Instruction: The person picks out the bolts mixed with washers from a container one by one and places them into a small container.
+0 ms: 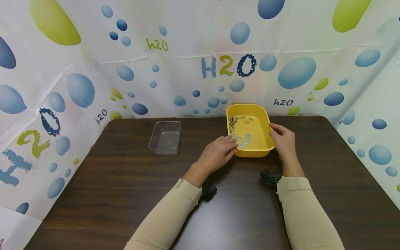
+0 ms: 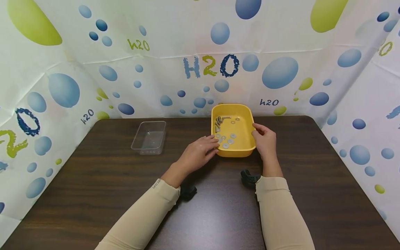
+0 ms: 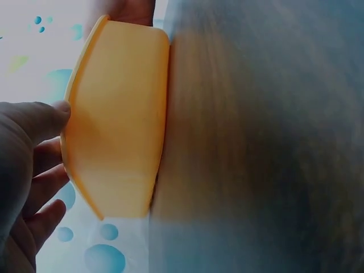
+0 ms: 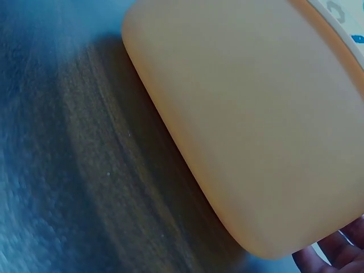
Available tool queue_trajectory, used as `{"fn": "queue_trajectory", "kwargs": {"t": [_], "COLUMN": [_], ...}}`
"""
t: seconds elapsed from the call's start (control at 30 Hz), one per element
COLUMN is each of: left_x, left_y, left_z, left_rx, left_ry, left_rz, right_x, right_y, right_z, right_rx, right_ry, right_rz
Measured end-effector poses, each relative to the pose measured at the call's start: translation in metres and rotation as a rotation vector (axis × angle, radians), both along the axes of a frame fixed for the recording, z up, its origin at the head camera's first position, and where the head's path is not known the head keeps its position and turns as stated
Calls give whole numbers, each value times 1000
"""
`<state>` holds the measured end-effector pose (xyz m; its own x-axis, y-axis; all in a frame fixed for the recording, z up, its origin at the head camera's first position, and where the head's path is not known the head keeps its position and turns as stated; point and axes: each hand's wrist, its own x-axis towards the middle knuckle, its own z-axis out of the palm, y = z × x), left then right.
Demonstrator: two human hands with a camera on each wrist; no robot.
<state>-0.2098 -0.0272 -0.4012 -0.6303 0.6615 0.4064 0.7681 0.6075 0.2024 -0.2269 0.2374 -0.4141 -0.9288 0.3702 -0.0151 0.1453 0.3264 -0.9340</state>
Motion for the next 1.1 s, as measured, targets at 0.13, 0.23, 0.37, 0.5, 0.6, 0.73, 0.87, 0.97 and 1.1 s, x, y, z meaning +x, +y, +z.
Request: {"fn": "queue_trajectory", "kwargs": {"t": [0.13, 0.23, 0.37, 0.5, 0.6, 0.73, 0.87, 0.97, 1.1], "left_x": [-1, -2, -3, -4, -3, -3, -4, -4, -4], "left_y": [2, 4, 7, 9, 10, 10, 9, 9, 10], "left_z": [-1, -2, -3, -2, -2, -3, -2, -2, -3], "left_rx": [6, 8, 16, 19, 16, 10, 9, 7, 11], "left_ry": [35, 47, 40, 39, 40, 36, 26, 19, 15], "left_rz": [-27, -32, -27, -30, -36, -34, -22, -26, -31], "right_x": [0, -1, 0, 4, 7, 4, -6, -16, -28], "right_y": [-1, -2, -3, -7, -14, -27, -40, -49, -59], "right_z": [0, 1, 9, 26, 37, 47, 51, 50, 43], "right_rx": [11, 41, 121, 194, 222, 218, 210, 226, 252], "right_ry": [-7, 6, 46, 124, 187, 222, 220, 213, 190], "right_rz": [-4, -7, -24, -33, -9, 53, 133, 186, 260]}}
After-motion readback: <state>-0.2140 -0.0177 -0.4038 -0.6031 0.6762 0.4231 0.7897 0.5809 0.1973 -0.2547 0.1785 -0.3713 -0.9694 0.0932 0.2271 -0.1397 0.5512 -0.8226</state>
